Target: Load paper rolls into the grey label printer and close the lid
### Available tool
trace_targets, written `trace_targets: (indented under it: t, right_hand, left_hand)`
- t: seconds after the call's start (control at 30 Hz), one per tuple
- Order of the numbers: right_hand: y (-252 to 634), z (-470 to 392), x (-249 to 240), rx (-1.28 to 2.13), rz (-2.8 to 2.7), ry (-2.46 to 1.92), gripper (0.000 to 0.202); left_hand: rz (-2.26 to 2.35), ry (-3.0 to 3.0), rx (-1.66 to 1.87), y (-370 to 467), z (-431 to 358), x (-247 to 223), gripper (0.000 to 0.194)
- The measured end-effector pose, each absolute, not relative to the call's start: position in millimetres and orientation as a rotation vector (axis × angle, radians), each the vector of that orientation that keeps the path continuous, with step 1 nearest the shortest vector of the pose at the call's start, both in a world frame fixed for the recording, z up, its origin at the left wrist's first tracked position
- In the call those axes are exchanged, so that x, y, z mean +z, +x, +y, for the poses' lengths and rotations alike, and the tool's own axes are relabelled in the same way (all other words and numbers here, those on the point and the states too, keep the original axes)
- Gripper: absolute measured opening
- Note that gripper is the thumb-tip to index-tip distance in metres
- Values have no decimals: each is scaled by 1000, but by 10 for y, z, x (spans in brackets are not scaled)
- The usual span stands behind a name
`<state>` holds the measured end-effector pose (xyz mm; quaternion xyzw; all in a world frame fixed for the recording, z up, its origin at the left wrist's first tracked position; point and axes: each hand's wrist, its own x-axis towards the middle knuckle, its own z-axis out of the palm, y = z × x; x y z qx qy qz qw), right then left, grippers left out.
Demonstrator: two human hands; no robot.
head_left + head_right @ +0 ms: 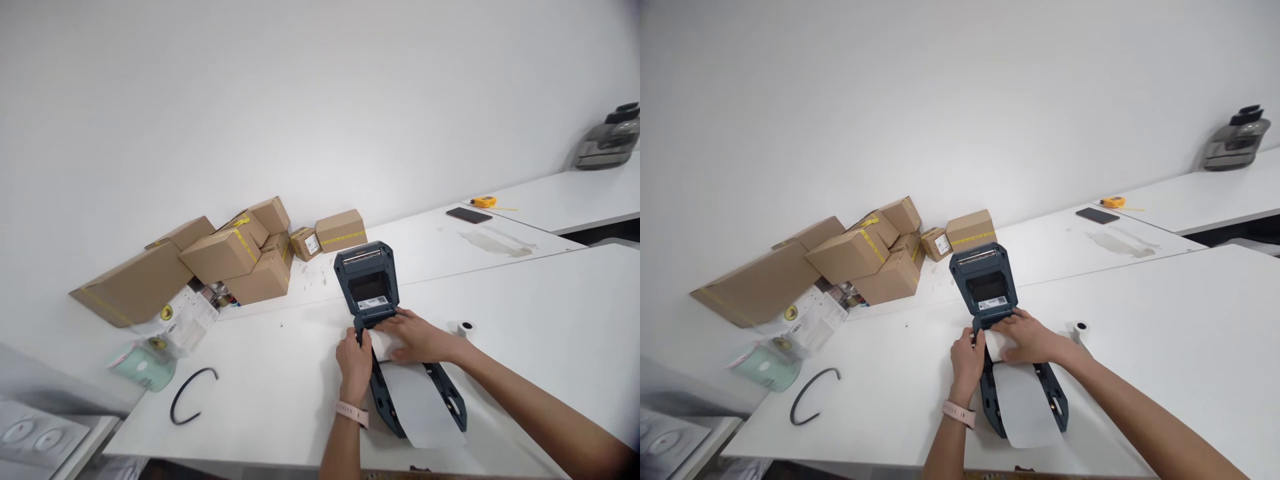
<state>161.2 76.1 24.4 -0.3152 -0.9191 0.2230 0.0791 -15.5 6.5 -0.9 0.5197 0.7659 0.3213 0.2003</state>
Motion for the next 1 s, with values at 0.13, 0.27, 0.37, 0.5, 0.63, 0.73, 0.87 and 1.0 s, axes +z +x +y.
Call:
trace_targets:
  t: [0.13, 0.27, 0.37, 0.5, 0.63, 0.73, 0.87, 1.0]
  right_hand:
    - [1409, 915, 225, 656, -2901, -991, 80]
    - [1337, 994, 216, 664, -2972, -977, 81]
    - [1369, 1035, 267, 739, -3014, -921, 83]
    - [1420, 1086, 376, 869, -3058, -859, 81]
    - [1524, 1110, 480, 1022, -3005, -852, 86]
    - [1734, 1092, 570, 1164, -2872, -777, 89]
    - [2156, 1022, 643, 1425, -2542, -534, 84]
    - [2564, 998, 575, 1552, -2154, -447, 91]
  left_hand:
    - [2163, 1484, 855, -185, 75, 26, 31]
    - [2117, 1441, 895, -246, 67, -14, 29]
    - [2078, 1421, 913, -272, 59, -58, 30]
    - [2069, 1409, 909, -271, 53, -89, 34]
    - [2085, 1409, 887, -261, 62, -114, 38]
    - [2103, 1412, 877, -253, 70, -139, 39]
    - [2110, 1407, 880, -237, 69, -148, 38]
    - [2109, 1408, 878, -226, 64, -142, 37]
